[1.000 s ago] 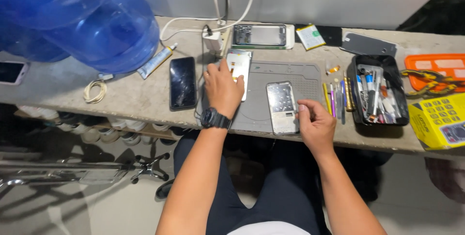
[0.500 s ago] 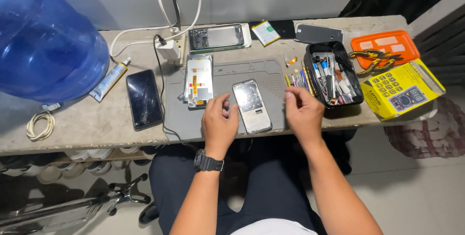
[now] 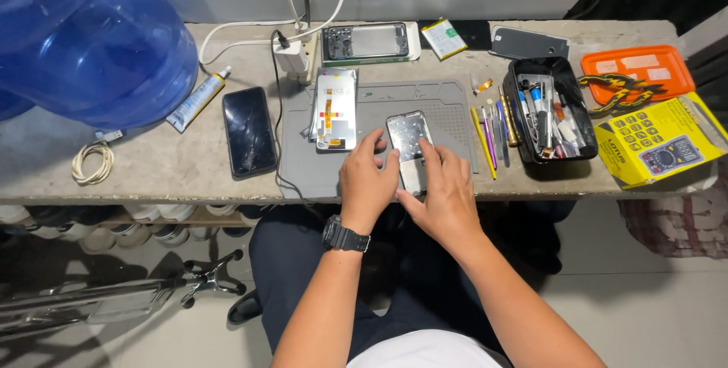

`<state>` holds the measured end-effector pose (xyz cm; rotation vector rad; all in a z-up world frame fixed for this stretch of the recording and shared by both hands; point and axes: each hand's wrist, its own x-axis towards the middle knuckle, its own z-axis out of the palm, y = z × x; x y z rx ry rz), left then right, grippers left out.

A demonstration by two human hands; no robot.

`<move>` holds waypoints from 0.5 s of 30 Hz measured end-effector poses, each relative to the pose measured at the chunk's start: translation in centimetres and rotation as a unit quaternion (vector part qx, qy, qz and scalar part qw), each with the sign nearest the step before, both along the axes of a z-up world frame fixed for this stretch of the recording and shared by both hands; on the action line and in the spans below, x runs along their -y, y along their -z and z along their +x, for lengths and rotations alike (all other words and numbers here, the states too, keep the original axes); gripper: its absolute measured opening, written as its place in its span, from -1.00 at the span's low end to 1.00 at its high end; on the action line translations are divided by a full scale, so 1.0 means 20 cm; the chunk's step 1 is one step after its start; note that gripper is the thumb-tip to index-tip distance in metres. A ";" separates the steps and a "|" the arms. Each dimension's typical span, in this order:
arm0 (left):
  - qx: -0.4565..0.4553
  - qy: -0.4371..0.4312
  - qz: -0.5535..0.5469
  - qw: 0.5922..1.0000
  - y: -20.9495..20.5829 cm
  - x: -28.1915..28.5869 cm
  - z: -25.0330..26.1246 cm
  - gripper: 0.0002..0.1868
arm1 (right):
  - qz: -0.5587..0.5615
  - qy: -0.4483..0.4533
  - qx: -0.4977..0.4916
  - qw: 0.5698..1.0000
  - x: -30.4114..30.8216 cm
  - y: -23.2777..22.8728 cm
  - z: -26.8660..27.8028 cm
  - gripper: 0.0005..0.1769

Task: Assembling internal components of a smartphone, including connecting ribbon cables and fitting the motherboard.

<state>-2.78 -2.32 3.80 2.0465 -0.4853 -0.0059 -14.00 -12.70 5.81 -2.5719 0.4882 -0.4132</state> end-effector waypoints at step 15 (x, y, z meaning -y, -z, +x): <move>-0.208 0.026 -0.128 0.969 -0.08 0.03 0.00 -0.25 | 0.059 0.069 0.111 0.990 0.07 0.07 0.07 0.07</move>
